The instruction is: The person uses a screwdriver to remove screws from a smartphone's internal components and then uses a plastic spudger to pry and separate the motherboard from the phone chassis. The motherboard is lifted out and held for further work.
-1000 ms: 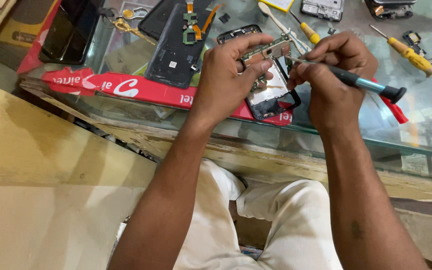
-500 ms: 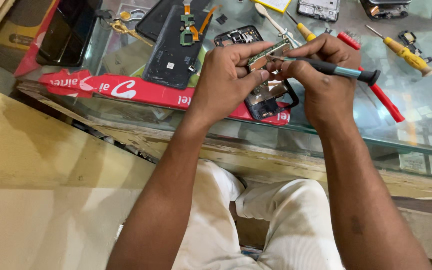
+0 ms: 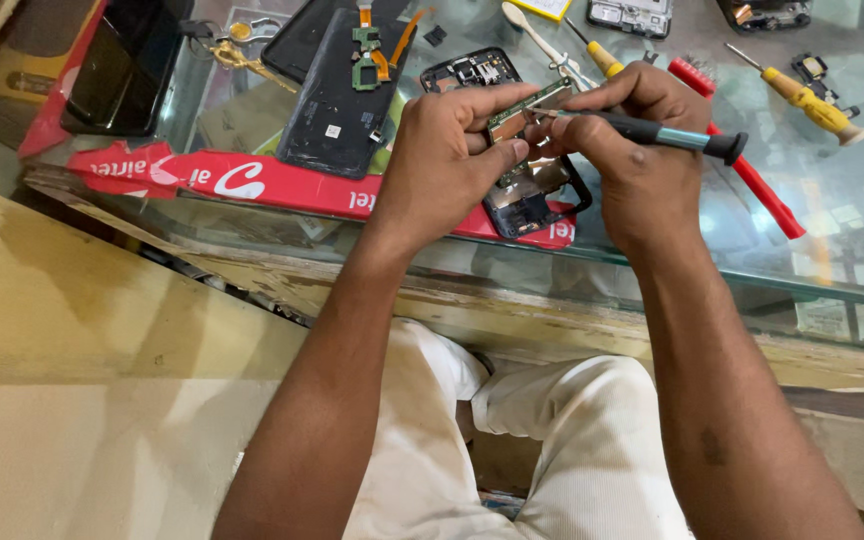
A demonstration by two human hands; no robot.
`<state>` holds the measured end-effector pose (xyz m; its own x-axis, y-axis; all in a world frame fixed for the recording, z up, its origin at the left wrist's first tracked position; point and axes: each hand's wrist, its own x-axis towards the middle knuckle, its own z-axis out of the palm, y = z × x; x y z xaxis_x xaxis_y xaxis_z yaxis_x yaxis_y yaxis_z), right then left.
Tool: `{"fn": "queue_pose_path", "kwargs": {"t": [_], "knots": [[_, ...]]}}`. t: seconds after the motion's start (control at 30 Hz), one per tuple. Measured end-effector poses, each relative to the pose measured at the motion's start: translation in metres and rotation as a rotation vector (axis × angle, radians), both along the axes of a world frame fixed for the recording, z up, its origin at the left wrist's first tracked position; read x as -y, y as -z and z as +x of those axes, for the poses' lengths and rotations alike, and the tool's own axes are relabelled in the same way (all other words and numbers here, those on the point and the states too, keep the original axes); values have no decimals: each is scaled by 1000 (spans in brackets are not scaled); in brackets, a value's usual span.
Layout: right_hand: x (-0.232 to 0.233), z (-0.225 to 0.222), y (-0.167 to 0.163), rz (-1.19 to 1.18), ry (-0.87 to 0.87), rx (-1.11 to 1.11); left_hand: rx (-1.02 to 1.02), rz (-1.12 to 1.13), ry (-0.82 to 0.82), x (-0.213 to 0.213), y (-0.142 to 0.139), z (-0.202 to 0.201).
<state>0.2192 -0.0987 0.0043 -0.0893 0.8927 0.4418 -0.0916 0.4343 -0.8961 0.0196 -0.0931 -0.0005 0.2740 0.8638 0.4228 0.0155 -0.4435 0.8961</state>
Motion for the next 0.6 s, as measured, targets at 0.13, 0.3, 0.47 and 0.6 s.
{"fn": "queue_pose_path", "kwargs": {"t": [0.13,0.3,0.47,0.6], "knots": [[1,-1,-2,-21,11,-56,-13,4,-16,1,-1,1],[3,-2,-4,-36,18,-65,17,21,-2,2,-3,1],[3,-2,-3,2,25,14,-72,-12,-74,4,-5,1],[2,-3,-1,-9,39,-18,-14,14,-19,5,-7,0]]}}
